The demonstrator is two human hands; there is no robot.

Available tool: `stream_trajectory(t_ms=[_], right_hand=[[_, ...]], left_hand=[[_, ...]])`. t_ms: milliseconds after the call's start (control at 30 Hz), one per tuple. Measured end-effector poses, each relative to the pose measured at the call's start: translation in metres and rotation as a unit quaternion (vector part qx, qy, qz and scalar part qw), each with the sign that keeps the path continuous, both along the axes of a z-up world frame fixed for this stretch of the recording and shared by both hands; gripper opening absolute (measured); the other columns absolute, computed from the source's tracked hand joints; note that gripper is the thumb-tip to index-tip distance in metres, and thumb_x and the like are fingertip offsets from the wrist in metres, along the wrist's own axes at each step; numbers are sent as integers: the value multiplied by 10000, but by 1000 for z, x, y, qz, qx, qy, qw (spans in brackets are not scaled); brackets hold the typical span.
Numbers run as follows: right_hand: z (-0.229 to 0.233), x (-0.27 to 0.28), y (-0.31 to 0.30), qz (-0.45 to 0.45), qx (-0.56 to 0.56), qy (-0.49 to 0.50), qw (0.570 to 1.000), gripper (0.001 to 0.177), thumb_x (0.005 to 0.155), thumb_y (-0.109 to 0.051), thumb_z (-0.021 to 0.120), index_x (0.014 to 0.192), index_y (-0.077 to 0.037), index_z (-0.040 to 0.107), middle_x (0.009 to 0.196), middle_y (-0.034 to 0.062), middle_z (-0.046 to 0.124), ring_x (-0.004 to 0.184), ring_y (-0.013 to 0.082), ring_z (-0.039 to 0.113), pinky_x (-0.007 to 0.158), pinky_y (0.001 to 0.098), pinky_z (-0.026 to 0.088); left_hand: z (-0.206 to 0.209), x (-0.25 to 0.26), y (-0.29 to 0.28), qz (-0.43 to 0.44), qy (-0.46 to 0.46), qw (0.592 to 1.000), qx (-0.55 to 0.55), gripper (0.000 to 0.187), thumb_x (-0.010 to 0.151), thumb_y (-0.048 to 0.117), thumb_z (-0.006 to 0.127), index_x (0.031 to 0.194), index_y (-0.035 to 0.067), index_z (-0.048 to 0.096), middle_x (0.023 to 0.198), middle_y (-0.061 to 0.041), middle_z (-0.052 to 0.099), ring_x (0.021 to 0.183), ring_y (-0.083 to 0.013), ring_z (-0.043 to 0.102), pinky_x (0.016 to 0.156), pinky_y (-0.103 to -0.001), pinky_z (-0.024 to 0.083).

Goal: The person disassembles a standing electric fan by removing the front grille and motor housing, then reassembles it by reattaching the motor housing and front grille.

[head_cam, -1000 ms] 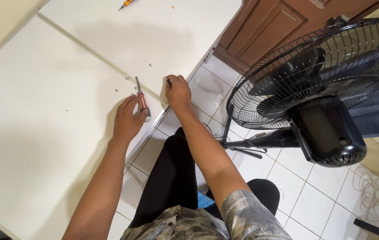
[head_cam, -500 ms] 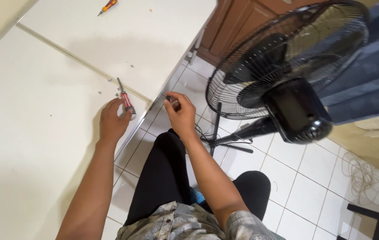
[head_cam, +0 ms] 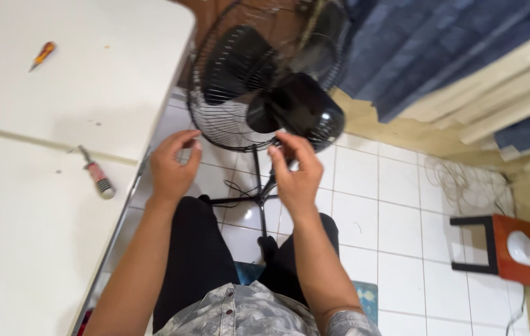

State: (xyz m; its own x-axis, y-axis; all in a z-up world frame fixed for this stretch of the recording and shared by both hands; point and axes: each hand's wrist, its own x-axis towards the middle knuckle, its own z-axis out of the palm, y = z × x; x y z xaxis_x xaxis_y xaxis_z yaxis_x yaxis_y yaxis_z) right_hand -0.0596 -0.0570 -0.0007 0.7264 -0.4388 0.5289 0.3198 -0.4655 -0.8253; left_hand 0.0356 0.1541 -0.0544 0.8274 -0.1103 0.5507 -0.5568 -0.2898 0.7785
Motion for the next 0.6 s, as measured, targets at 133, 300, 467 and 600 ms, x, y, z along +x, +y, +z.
stream_trajectory(t_ms=[133,300,467,600], right_hand=[[24,-2,-59,-60,-16,-30,998,269,911,-30,798,1171,-4,734,953,32,727,840,88,643,798,231,540],[48,14,-100,-24,-12,-49,998,255,919,-41,783,1169,-24,736,992,35,742,867,94,661,827,239,552],[59,36,-106,7,-182,-28,983,253,872,-76,832,1117,-75,768,997,63,767,893,191,665,817,307,551],[61,34,-105,23,-248,-33,968,239,845,-57,821,1078,-79,774,977,62,759,906,246,650,813,336,544]], left_hand=[[9,-17,-57,-84,37,996,-22,270,917,88,723,1181,34,711,1146,-115,735,987,-194,734,903,-313,586],[9,-15,-108,-146,123,982,6,490,929,249,775,1348,49,618,1276,-166,666,1146,-248,688,981,-365,564],[8,-14,-137,-170,132,976,-28,772,917,349,771,1540,78,405,1520,-203,451,1244,-337,617,979,-420,581],[9,-18,-147,-158,133,978,-35,850,895,402,783,1577,117,362,1612,-182,340,1293,-370,595,986,-436,587]])
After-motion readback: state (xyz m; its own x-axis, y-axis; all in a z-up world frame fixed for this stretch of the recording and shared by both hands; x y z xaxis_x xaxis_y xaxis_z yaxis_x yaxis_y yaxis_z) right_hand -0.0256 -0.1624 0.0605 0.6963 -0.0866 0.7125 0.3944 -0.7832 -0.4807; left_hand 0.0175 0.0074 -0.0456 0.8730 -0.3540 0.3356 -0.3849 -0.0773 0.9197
